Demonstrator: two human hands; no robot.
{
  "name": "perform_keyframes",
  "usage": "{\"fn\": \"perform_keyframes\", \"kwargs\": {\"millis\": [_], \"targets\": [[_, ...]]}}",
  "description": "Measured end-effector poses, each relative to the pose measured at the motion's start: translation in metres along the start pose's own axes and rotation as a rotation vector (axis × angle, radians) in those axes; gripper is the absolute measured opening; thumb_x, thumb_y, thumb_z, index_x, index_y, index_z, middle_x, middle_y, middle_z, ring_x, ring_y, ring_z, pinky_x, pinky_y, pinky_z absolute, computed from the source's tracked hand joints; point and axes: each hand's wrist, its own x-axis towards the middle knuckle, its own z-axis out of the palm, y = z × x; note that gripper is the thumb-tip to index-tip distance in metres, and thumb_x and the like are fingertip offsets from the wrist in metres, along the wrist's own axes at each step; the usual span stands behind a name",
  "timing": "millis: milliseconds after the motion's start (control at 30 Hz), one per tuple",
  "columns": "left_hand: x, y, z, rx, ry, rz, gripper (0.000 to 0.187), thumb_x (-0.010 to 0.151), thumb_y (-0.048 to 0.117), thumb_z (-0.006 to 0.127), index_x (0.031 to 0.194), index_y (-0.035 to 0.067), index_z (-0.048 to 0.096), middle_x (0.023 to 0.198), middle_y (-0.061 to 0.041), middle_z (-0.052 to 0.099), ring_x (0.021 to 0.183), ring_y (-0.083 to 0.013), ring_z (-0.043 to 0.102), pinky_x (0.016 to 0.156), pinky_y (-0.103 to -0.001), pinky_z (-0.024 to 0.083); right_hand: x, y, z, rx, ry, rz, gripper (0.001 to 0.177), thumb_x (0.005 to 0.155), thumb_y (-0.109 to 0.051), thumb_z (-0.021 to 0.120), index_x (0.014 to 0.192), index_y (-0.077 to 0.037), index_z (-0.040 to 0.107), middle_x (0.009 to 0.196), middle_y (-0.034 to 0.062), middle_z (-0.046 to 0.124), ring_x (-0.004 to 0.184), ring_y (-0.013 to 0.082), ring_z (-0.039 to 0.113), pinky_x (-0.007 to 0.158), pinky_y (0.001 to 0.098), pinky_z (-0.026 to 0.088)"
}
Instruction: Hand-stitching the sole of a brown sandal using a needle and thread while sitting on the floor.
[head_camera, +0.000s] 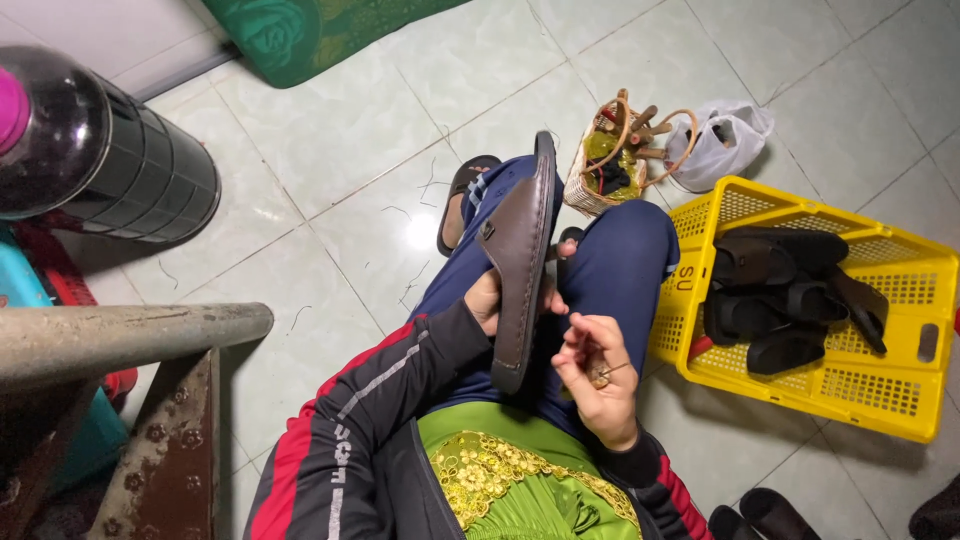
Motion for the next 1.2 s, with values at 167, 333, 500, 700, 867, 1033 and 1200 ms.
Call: {"fn": "perform_keyframes", "kwargs": {"millis": [167,333,500,700,867,1033,1200], "targets": [[0.003,0.028,0.029,-0.021,-0.155,0.106,0.090,0.078,0.046,0.074,0.142,-0.004,0.033,0.084,-0.018,0.065,0.090,-0.0303,0.066,0.092,-0.040,0.051,-0.010,0.008,-0.011,-0.027,0.013,0.334,0.048,0.084,0.010,0.055,0.131,0.004,0.047,0.118,0.0079,0.046,0.097,0.0142,0.053,0.082,0.0216,0.047],[0.003,0.051,0.029,0.004,-0.125,0.152,0.079,0.088,0.047,0.062,0.143,-0.003,0.032,0.085,-0.018,0.063,0.094,-0.0326,0.064,0.094,-0.044,0.051,-0.025,0.017,-0.029,0.058,0.096,0.479,0.050,0.087,0.005,0.050,0.136,0.000,0.043,0.097,0.0086,0.059,0.069,0.0123,0.055,0.057,0.0205,0.048],[0.007,0.052,0.028,-0.068,-0.131,0.116,0.068,0.094,0.049,0.051,0.139,-0.001,0.042,0.082,-0.020,0.065,0.093,-0.0379,0.066,0.093,-0.049,0.052,-0.039,0.015,-0.062,0.174,0.311,0.453,0.047,0.088,0.005,0.049,0.134,-0.006,0.046,0.090,0.0032,0.055,0.059,0.0072,0.049,0.050,0.0165,0.043],[0.001,0.034,0.030,-0.008,-0.079,0.079,0.070,0.091,0.044,0.059,0.141,0.001,0.036,0.087,-0.020,0.064,0.092,-0.0354,0.064,0.091,-0.046,0.050,-0.059,0.025,-0.098,-0.367,0.498,0.458,0.043,0.092,0.000,0.055,0.134,0.000,0.049,0.092,0.0055,0.054,0.055,0.0087,0.043,0.050,0.0184,0.038],[0.001,0.031,0.039,0.155,0.185,0.094,0.080,0.080,0.029,0.075,0.143,0.000,0.035,0.133,-0.018,0.051,0.074,-0.0368,0.067,0.061,-0.044,0.058,-0.079,0.038,-0.121,-0.721,0.413,0.366,0.055,0.089,0.007,0.055,0.142,0.003,0.041,0.099,0.0146,0.056,0.081,0.0224,0.055,0.074,0.0300,0.044],[0.007,0.025,0.001,0.140,-0.118,0.006,0.090,0.082,0.041,0.072,0.145,-0.003,0.026,0.106,-0.026,0.062,0.087,-0.0384,0.068,0.070,-0.040,0.059,-0.095,0.053,-0.131,-0.678,0.468,0.426,0.046,0.088,0.003,0.062,0.132,0.005,0.049,0.095,0.0158,0.060,0.073,0.0200,0.055,0.063,0.0280,0.045],[0.006,0.025,-0.007,0.154,-0.174,-0.066,0.080,0.090,0.040,0.058,0.148,-0.002,0.020,0.099,-0.033,0.063,0.093,-0.0408,0.066,0.076,-0.042,0.057,-0.091,0.046,-0.132,-0.684,0.466,0.487,0.040,0.088,0.002,0.063,0.127,0.007,0.054,0.097,0.0170,0.063,0.069,0.0200,0.056,0.052,0.0282,0.047]]}}
